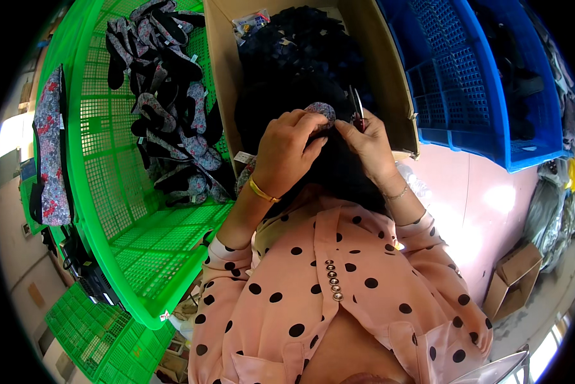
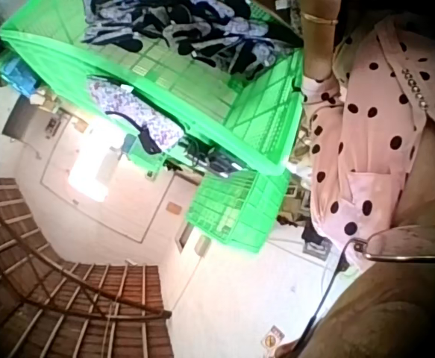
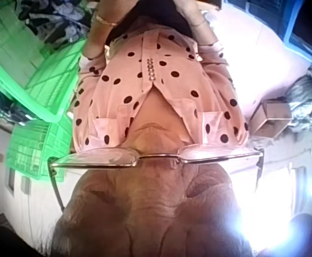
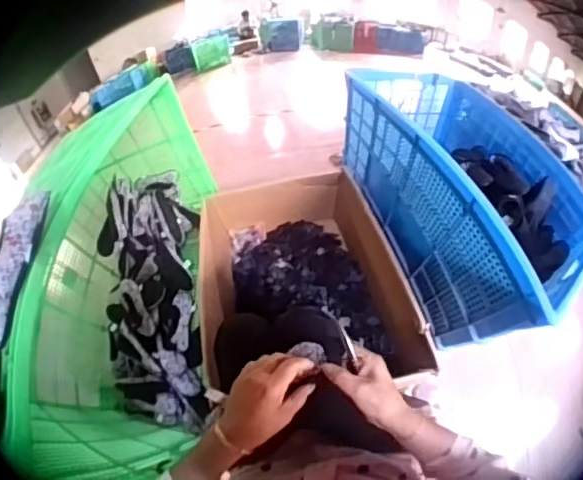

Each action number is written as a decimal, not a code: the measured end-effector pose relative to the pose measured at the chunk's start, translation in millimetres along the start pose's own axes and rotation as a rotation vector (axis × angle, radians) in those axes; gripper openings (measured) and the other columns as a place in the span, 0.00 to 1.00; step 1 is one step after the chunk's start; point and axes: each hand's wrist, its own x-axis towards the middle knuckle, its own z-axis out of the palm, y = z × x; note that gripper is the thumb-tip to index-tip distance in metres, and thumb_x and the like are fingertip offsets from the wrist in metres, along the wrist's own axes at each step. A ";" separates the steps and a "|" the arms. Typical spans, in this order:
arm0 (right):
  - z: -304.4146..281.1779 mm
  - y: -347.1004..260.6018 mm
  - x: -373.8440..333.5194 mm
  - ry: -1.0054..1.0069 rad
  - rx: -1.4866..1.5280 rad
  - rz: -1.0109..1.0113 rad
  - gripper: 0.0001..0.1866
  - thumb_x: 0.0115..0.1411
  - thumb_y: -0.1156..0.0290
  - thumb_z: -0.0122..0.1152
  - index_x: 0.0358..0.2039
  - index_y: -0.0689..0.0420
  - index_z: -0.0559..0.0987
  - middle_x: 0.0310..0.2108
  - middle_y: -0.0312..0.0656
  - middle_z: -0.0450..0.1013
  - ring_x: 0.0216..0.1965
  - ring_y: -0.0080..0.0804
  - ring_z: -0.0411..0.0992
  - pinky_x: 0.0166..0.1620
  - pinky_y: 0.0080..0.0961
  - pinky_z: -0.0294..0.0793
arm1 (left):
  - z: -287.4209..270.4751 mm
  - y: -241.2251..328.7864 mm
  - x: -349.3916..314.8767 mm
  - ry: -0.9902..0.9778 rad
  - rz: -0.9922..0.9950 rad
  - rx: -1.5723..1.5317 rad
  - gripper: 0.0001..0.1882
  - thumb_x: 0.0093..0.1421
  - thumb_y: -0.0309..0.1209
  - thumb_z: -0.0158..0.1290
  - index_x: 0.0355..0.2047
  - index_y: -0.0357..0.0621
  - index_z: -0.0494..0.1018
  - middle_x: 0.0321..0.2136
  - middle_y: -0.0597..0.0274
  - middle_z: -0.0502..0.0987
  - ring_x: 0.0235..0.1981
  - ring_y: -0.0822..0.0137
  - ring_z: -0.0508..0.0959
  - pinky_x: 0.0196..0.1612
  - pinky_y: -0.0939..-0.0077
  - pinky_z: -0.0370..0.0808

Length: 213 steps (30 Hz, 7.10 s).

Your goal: The person uses scissors to trim excess fabric from the edges of floral-patterned slippers. They handle the slippers one at a time, cutting the material and placing the finished items into a green plastic basket.

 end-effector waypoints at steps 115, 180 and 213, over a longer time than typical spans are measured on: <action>-29.0 -45.5 -28.3 -0.217 -1.217 -0.577 0.23 0.61 0.49 0.58 0.20 0.55 0.71 0.13 0.34 0.62 0.16 0.26 0.66 0.21 0.24 0.65 | 14.3 29.9 -54.4 -0.040 -0.635 -1.232 0.12 0.62 0.23 0.56 0.45 0.32 0.76 0.36 0.61 0.81 0.36 0.78 0.78 0.42 0.84 0.75; -21.2 -0.3 -8.5 -0.132 -1.393 -0.799 0.18 0.44 0.76 0.64 0.38 0.55 0.72 0.18 0.40 0.69 0.20 0.40 0.72 0.25 0.34 0.71 | -21.8 -20.2 -33.0 0.056 -0.015 -0.185 0.14 0.45 0.13 0.57 0.31 0.39 0.69 0.28 0.58 0.69 0.26 0.61 0.73 0.31 0.74 0.71; -30.6 10.5 34.3 -0.150 -0.235 0.205 0.12 0.61 0.62 0.65 0.31 0.53 0.72 0.17 0.21 0.56 0.17 0.09 0.53 0.20 0.12 0.50 | 7.2 -25.7 -42.2 0.329 0.086 0.081 0.10 0.45 0.23 0.65 0.26 0.49 0.76 0.29 0.67 0.78 0.36 0.61 0.75 0.40 0.70 0.73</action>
